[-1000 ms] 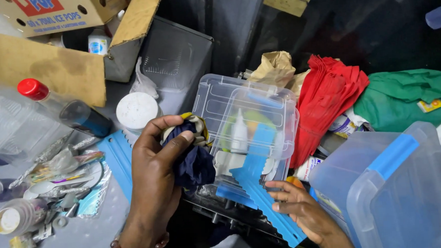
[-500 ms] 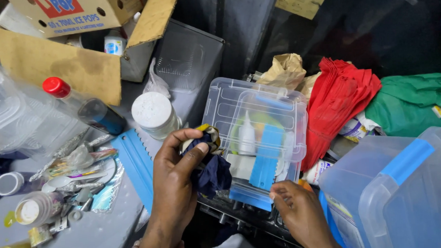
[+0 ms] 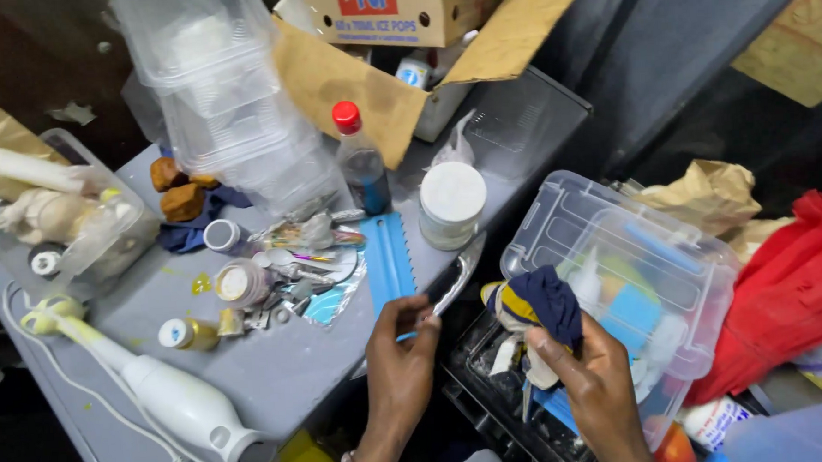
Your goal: Sorting and assembling small plastic components, a small jar, and fabric pieces on a cluttered workspace.
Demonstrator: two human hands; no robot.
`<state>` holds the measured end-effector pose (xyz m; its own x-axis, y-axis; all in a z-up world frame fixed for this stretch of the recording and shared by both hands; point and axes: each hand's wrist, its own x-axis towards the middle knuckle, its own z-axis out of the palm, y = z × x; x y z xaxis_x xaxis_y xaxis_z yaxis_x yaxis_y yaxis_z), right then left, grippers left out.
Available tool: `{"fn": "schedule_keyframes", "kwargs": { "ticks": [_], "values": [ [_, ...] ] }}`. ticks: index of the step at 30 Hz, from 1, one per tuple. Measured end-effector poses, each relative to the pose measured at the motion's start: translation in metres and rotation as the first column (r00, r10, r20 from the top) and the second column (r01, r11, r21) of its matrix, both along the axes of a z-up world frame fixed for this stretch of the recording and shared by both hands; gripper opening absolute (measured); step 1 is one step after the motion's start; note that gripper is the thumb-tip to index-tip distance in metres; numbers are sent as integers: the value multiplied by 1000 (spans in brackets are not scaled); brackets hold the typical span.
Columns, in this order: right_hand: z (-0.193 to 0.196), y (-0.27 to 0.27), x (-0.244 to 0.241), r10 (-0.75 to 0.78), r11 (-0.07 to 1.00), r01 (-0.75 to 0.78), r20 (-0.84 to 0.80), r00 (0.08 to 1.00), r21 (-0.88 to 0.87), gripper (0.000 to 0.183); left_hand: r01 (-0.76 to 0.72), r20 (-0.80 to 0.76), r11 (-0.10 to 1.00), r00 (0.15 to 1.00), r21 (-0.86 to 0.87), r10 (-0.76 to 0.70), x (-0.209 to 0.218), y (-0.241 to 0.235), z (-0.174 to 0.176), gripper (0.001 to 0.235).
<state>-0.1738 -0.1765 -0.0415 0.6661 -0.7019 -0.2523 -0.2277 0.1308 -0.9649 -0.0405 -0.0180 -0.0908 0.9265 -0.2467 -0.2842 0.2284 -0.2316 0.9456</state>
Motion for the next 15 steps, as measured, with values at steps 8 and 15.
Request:
{"fn": "schedule_keyframes", "kwargs": {
  "ticks": [8, 15],
  "values": [
    [-31, 23, 46, 193, 980, -197, -140, 971, -11, 56, -87, -143, 910, 977, 405, 157, -20, 49, -54, 33],
    [-83, 48, 84, 181, 956, -153, -93, 979, 251, 32, -342, -318, 939, 895, -39, 313, -6, 36, -31, 34]
  ]
}}
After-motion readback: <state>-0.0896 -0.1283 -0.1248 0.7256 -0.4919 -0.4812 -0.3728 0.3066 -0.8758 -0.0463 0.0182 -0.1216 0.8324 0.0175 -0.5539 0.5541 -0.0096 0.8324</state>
